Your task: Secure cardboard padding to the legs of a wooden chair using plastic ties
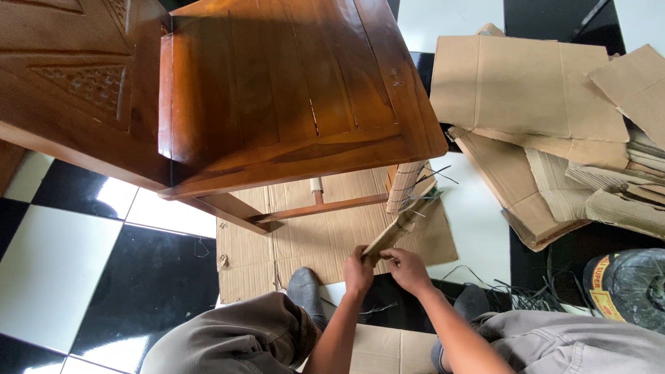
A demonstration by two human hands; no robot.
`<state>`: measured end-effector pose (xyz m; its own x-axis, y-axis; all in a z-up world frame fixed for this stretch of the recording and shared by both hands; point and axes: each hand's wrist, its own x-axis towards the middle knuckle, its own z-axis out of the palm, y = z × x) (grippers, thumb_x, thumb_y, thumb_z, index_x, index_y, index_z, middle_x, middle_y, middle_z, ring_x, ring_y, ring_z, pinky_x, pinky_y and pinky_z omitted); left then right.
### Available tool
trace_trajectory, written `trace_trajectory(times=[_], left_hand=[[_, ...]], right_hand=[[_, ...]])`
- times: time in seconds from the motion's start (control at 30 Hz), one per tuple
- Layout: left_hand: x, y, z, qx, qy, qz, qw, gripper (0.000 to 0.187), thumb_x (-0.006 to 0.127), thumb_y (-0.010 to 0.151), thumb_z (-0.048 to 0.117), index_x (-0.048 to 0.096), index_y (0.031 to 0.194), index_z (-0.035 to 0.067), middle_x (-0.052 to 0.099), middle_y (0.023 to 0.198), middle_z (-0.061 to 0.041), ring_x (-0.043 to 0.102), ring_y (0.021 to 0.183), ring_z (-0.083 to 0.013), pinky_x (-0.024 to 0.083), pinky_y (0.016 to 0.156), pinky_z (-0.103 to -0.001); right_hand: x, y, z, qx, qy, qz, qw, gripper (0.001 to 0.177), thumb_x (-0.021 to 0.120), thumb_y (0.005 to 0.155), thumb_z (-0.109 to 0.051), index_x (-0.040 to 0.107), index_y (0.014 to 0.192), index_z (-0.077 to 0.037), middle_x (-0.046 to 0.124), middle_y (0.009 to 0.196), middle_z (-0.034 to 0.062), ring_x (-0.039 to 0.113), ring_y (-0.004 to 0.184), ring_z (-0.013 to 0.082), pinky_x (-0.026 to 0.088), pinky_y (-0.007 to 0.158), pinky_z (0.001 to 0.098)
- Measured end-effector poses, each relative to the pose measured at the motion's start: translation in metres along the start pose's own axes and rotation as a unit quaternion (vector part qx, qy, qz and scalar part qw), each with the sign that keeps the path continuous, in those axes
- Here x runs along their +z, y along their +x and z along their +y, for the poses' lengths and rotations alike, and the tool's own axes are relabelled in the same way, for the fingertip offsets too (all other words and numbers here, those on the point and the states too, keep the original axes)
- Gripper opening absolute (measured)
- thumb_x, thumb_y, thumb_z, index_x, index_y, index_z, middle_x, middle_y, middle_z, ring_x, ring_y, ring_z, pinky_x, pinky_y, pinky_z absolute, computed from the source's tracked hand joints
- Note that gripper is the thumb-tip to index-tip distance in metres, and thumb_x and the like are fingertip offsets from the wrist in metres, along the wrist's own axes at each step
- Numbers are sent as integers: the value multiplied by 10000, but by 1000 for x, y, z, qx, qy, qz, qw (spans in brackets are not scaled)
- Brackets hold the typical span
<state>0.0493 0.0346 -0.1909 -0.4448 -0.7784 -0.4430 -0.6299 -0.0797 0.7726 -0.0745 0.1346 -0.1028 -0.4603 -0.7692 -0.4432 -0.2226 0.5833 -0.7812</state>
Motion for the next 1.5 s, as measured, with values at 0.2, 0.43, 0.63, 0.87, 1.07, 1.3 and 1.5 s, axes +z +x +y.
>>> trace_trajectory(times=[0.2,0.43,0.63,0.87,1.07,1.3,1.5], left_hand=[[-38,17,5,-89,-147,26,985,253,600,839,207,774,997,113,698,654,-155,695,526,-203,601,496,-302],[-83,51,-28,-147,-199,39,968,261,632,800,200,770,936,25,671,724,-232,704,556,-260,644,499,-371],[-134,45,-26,-187,-263,85,943,263,675,729,139,675,943,-14,591,740,-171,639,592,-240,618,544,-382],[-169,34,13,-193,-465,205,839,609,614,954,447,467,1303,-31,534,1137,-189,634,913,-252,591,822,-399],[-167,19,44,-155,-525,178,818,848,536,1025,586,240,1593,30,357,1572,-275,504,1380,-421,432,1116,-564],[-152,52,25,-145,-548,177,805,758,571,1043,407,199,1620,86,405,1558,-224,577,1319,-412,484,1055,-585],[-154,70,35,-140,-568,205,784,724,576,1036,277,190,1627,120,357,1576,-214,583,1299,-416,519,1036,-585]], right_hand=[[2,10,-5,-1,-137,54,989,533,521,929,-144,556,1402,-387,594,1302,86,630,1194,399,576,997,551],[2,40,25,38,-238,162,957,353,568,914,-179,673,1211,-339,476,1296,4,623,1216,340,612,966,506],[16,58,35,44,-277,63,958,181,575,931,-213,608,1052,-344,502,1310,-87,711,1121,317,630,932,502],[17,64,-24,-86,-249,-41,964,244,461,1015,-190,519,1228,-294,679,1159,104,712,1073,393,591,864,553],[19,86,-68,-142,-307,-35,941,358,463,1001,-224,518,1318,-380,655,1137,87,731,1012,386,600,878,529],[5,110,-106,-154,-357,-49,920,295,498,955,-202,612,1200,-319,627,1069,101,741,963,405,596,848,511],[13,130,-107,-181,-377,-24,908,396,641,885,-312,568,1272,-282,588,1054,94,728,1008,399,604,807,535]])
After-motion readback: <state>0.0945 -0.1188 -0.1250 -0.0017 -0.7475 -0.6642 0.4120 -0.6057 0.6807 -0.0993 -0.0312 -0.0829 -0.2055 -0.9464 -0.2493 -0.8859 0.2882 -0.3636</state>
